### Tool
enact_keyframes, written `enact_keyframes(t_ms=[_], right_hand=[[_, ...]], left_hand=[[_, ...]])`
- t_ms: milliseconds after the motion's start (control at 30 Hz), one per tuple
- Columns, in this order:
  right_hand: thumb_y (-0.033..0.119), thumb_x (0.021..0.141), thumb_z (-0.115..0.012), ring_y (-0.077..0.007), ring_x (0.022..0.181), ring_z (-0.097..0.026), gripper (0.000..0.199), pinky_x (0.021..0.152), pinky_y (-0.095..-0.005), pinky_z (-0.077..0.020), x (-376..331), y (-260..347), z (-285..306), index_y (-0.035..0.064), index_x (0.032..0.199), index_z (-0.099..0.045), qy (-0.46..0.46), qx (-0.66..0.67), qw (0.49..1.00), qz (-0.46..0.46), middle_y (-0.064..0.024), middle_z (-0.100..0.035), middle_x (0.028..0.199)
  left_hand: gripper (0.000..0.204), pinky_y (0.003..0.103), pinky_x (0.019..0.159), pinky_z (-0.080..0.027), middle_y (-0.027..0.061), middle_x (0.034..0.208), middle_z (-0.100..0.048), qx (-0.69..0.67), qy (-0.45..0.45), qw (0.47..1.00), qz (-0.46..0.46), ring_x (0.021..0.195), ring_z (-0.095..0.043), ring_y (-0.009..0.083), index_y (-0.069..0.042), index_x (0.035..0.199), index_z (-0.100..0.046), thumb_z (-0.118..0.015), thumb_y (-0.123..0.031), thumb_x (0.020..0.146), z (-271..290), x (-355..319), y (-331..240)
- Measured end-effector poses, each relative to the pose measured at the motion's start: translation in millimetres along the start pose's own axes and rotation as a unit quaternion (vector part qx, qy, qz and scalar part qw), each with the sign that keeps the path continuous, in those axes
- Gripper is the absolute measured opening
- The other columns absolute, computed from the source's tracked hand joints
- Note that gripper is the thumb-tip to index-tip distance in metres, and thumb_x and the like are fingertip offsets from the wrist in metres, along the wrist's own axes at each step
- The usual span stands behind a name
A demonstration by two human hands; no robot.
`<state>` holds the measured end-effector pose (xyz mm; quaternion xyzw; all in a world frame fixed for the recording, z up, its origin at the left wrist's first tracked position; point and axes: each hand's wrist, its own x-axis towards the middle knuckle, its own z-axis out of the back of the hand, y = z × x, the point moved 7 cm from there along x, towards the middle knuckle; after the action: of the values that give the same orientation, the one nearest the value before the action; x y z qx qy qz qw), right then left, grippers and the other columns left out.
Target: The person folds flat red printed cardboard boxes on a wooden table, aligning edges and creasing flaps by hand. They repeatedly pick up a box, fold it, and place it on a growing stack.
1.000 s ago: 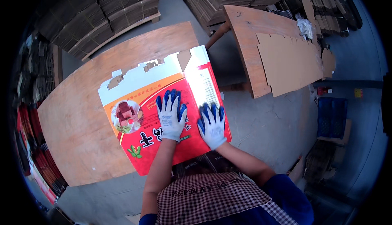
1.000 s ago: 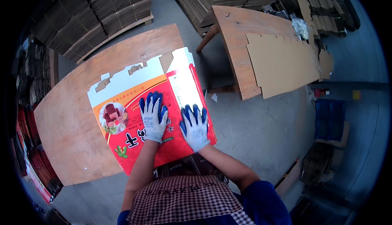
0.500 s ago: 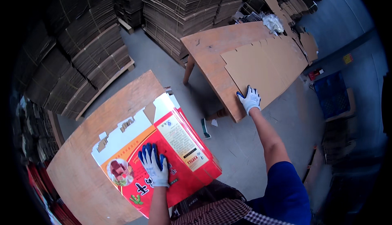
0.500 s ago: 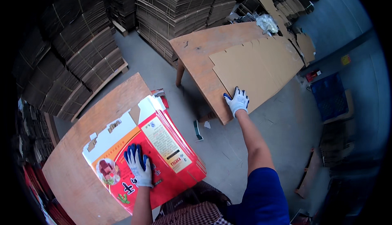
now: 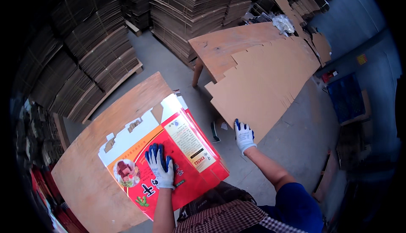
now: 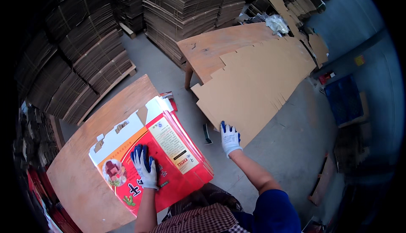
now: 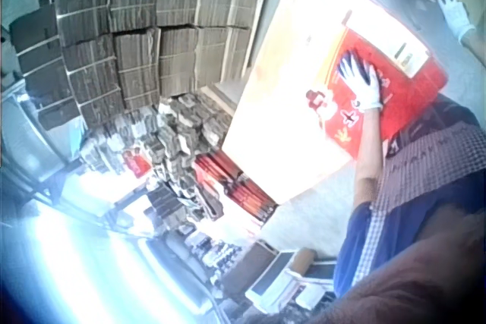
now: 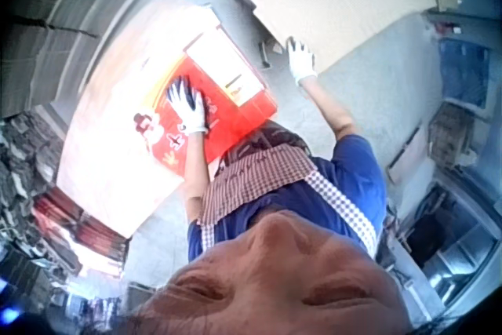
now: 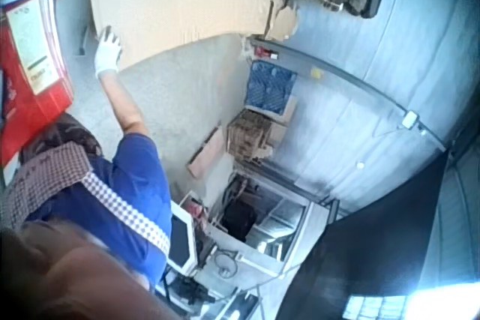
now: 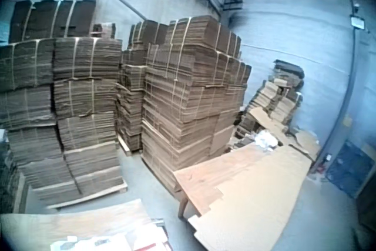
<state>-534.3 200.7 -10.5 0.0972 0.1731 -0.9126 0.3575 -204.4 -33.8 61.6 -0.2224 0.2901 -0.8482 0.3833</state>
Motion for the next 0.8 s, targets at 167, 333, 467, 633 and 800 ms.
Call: enact_keyframes(t_ms=[167,333,467,633,800], right_hand=[[0.010,0.086,-0.058,-0.0350,0.114,-0.061,0.072,0.090,-0.0479,-0.0536,-11,-35,75,0.0057,0.154,-0.035,-0.167,0.028,0.982,0.083,-0.0188,-0.054,0.143],[0.008,0.089,-0.061,-0.0330,0.121,-0.063,0.056,0.102,-0.0409,-0.0481,-99,-44,323,0.0021,0.144,-0.051,-0.272,0.267,0.919,0.100,-0.0252,-0.060,0.133],[0.018,0.099,-0.055,-0.0292,0.130,-0.057,0.049,0.108,-0.0363,-0.0446,-159,-91,418,-0.0008,0.144,-0.051,-0.292,0.475,0.826,0.077,-0.0180,-0.056,0.144],[0.030,0.101,-0.052,-0.0238,0.132,-0.054,0.057,0.111,-0.0339,-0.0416,-195,-83,457,-0.0033,0.147,-0.045,-0.212,0.551,0.781,0.204,-0.0175,-0.051,0.147],[0.014,0.096,-0.057,-0.0165,0.133,-0.049,0.057,0.109,-0.0289,-0.0405,-124,14,319,-0.0043,0.148,-0.044,-0.060,0.712,0.682,0.158,-0.0123,-0.050,0.150]], left_hand=[[0.050,0.047,0.120,-0.025,0.0174,0.149,-0.048,-0.290,-0.098,0.949,0.080,0.141,-0.040,0.0363,-0.004,0.139,-0.057,-0.059,-0.011,0.089,36,-19,19],[0.052,0.050,0.115,-0.031,0.0174,0.139,-0.057,-0.007,-0.120,0.991,0.057,0.132,-0.049,0.0372,-0.004,0.137,-0.058,-0.067,-0.014,0.086,96,-77,67],[0.059,0.052,0.117,-0.029,0.0177,0.143,-0.054,0.056,-0.090,0.991,0.076,0.135,-0.046,0.0387,-0.007,0.139,-0.056,-0.072,-0.021,0.084,91,-99,92],[0.053,0.050,0.119,-0.027,0.0170,0.148,-0.051,-0.024,-0.091,0.992,0.081,0.139,-0.042,0.0386,-0.008,0.142,-0.056,-0.063,-0.022,0.091,87,-98,100],[0.048,0.042,0.118,-0.031,0.0164,0.149,-0.050,-0.267,-0.161,0.933,0.181,0.138,-0.045,0.0320,-0.003,0.145,-0.050,-0.052,-0.020,0.100,94,-122,139]])
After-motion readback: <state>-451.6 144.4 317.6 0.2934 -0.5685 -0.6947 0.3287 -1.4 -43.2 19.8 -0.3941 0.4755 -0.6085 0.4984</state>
